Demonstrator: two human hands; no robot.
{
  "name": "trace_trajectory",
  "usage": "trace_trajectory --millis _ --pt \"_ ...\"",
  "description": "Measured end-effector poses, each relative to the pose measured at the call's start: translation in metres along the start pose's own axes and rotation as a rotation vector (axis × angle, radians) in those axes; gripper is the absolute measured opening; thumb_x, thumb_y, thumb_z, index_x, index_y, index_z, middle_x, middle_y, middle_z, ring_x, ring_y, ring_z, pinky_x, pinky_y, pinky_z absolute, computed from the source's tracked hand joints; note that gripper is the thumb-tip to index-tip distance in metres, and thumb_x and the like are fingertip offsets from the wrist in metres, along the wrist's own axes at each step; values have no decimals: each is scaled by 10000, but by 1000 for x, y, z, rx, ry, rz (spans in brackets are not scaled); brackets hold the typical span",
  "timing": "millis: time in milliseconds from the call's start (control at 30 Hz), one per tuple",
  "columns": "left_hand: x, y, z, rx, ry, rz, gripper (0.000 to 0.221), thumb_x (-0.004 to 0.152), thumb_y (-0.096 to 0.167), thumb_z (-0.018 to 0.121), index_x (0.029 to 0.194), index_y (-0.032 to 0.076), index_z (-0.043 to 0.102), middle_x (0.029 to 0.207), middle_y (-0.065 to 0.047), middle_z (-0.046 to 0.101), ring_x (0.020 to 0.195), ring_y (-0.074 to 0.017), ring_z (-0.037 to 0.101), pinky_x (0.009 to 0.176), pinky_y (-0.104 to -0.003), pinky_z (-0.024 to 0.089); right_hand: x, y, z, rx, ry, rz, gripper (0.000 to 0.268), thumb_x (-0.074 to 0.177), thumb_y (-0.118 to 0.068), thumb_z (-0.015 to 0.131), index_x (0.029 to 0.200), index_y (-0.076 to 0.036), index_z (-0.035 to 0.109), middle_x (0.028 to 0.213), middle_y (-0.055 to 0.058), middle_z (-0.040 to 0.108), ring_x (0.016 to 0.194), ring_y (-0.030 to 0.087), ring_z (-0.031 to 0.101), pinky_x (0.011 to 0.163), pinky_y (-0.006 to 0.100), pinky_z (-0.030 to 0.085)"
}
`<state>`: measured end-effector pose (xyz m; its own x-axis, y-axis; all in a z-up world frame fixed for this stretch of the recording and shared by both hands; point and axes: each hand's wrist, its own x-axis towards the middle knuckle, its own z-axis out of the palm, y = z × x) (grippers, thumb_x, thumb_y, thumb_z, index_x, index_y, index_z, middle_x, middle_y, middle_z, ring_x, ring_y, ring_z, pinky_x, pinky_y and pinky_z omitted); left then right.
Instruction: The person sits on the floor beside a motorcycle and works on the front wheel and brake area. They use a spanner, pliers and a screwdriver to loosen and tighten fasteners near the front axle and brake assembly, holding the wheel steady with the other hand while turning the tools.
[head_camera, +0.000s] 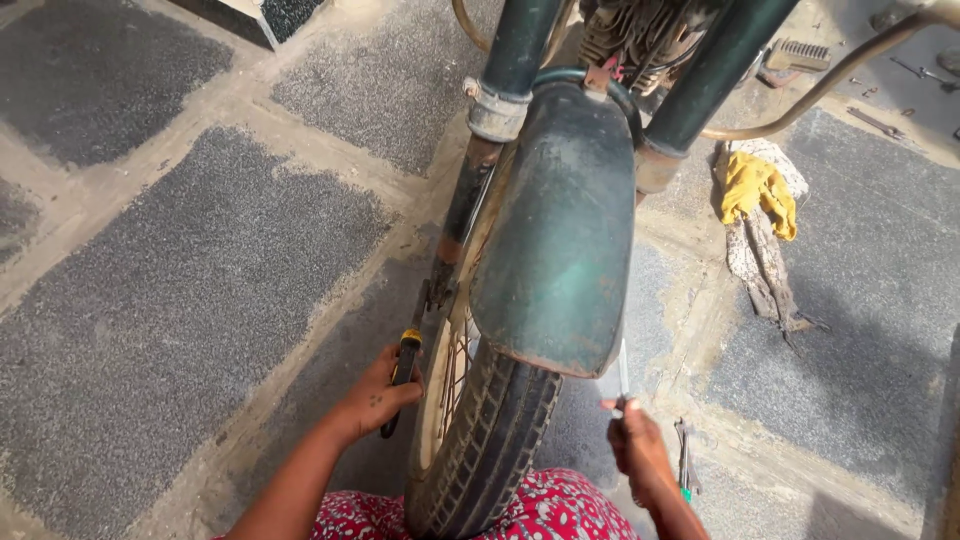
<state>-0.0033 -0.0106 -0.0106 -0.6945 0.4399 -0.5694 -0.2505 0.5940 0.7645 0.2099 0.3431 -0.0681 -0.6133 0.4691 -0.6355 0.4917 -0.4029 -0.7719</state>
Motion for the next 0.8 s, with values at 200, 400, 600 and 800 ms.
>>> trace_trajectory --millis 200,400,600,800 --pt "-1 1 0 8 -2 33 708 776 249 695 1425 110 447 969 -45 692 973 -212 672 965 -410 502 23 57 36 -40 -192 3 501 1033 -503 394 1105 -87 665 589 -5 408 418 99 279 379 295 193" --pt "2 -4 -2 -7 6 6 727 776 244 692 1434 124 408 953 -43 692 963 -220 672 948 -409 506 58 105 49 255 -402 137 545 1142 -540 431 954 -31 476 592 34 388 430 143 291 391 313 238" --pt "1 0 -2 12 3 45 632 781 248 694 1356 97 478 938 -45 687 943 -219 671 932 -411 515 44 99 66 355 -281 234 285 1046 -394 442 1207 -211 589 645 6 412 539 159 364 489 322 300" --pt "2 0 0 20 -6 35 599 784 255 685 1329 109 486 930 -45 681 931 -213 669 916 -418 515 40 93 82 527 -337 156 386 1014 -246 415 1350 -106 545 1178 21 747 1055 187 709 881 355 578"
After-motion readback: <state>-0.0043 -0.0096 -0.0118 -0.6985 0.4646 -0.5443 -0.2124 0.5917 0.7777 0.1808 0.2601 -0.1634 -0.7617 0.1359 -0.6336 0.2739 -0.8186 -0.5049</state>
